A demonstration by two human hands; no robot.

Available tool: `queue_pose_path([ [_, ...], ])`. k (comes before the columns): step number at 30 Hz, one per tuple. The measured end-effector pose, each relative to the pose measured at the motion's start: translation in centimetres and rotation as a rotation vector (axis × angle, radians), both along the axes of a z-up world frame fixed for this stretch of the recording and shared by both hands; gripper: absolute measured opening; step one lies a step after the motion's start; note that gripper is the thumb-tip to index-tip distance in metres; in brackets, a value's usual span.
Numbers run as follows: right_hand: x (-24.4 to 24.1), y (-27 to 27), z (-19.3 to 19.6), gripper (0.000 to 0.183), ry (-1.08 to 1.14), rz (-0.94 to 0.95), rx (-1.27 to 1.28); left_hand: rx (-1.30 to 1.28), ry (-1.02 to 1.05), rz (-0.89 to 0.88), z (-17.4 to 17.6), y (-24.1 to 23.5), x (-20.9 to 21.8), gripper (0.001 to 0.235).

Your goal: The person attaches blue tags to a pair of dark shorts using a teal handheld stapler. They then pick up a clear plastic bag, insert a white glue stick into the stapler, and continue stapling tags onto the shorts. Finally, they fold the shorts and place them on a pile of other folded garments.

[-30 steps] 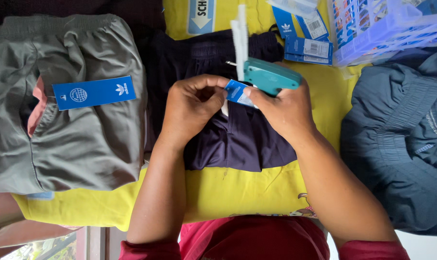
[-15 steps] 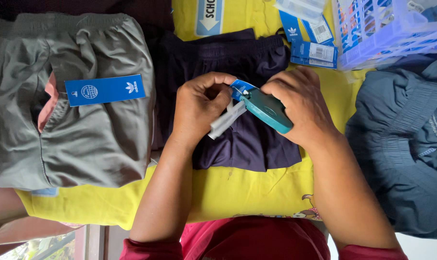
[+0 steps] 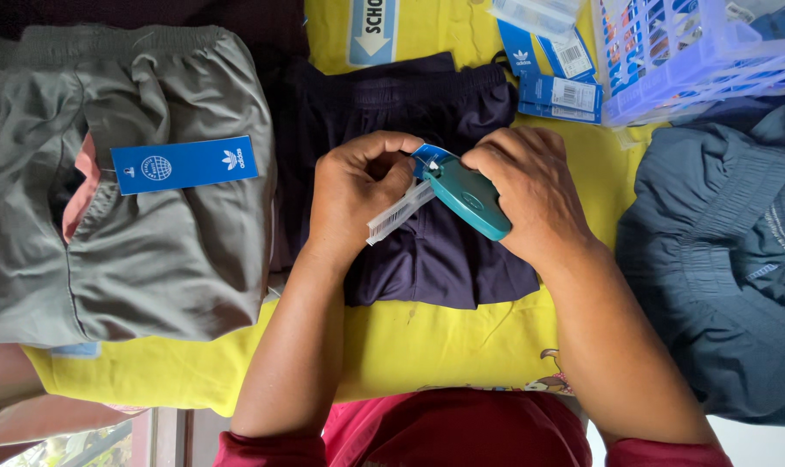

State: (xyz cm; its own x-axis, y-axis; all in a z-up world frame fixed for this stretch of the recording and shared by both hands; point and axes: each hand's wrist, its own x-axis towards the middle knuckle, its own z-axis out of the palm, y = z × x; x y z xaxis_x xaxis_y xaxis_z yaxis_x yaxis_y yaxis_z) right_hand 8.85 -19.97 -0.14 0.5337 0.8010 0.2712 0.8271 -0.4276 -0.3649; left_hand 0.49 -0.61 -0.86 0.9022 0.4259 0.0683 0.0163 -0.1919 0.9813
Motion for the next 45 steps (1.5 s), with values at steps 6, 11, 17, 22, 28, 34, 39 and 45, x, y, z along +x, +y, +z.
queue_pose_path([
  [6,0.1,-0.1,-0.1,0.031,-0.011,0.000,0.010,0.047,-0.023,-0.001,-0.3,0.0,0.1,0.023],
  [11,-0.2,0.2,-0.2,0.034,-0.041,-0.021,0.006,0.132,-0.075,-0.046,0.7,-0.1,0.0,0.021],
  [17,-0.2,0.5,-0.6,0.037,-0.084,-0.039,0.014,0.164,-0.097,-0.103,1.3,0.2,-0.5,0.021],
  [22,-0.1,0.7,-1.4,0.036,-0.088,-0.051,0.025,0.187,-0.120,-0.191,1.6,0.8,-0.7,0.022],
  [28,0.1,1.1,-2.0,0.028,-0.080,-0.042,0.130,0.185,-0.132,-0.277,1.0,1.1,-0.9,0.029],
  [34,0.8,1.5,-3.2,0.005,0.023,-0.015,0.381,-0.283,-0.184,-0.173,-0.8,0.2,-0.5,0.039],
  [39,0.5,1.6,-3.0,0.011,0.149,0.050,0.516,-0.619,-0.111,-0.187,-2.9,0.8,0.3,0.024],
  [45,0.6,1.7,-3.6,0.015,0.271,0.097,0.565,-0.679,-0.091,-0.190,-3.1,0.6,0.3,0.023],
])
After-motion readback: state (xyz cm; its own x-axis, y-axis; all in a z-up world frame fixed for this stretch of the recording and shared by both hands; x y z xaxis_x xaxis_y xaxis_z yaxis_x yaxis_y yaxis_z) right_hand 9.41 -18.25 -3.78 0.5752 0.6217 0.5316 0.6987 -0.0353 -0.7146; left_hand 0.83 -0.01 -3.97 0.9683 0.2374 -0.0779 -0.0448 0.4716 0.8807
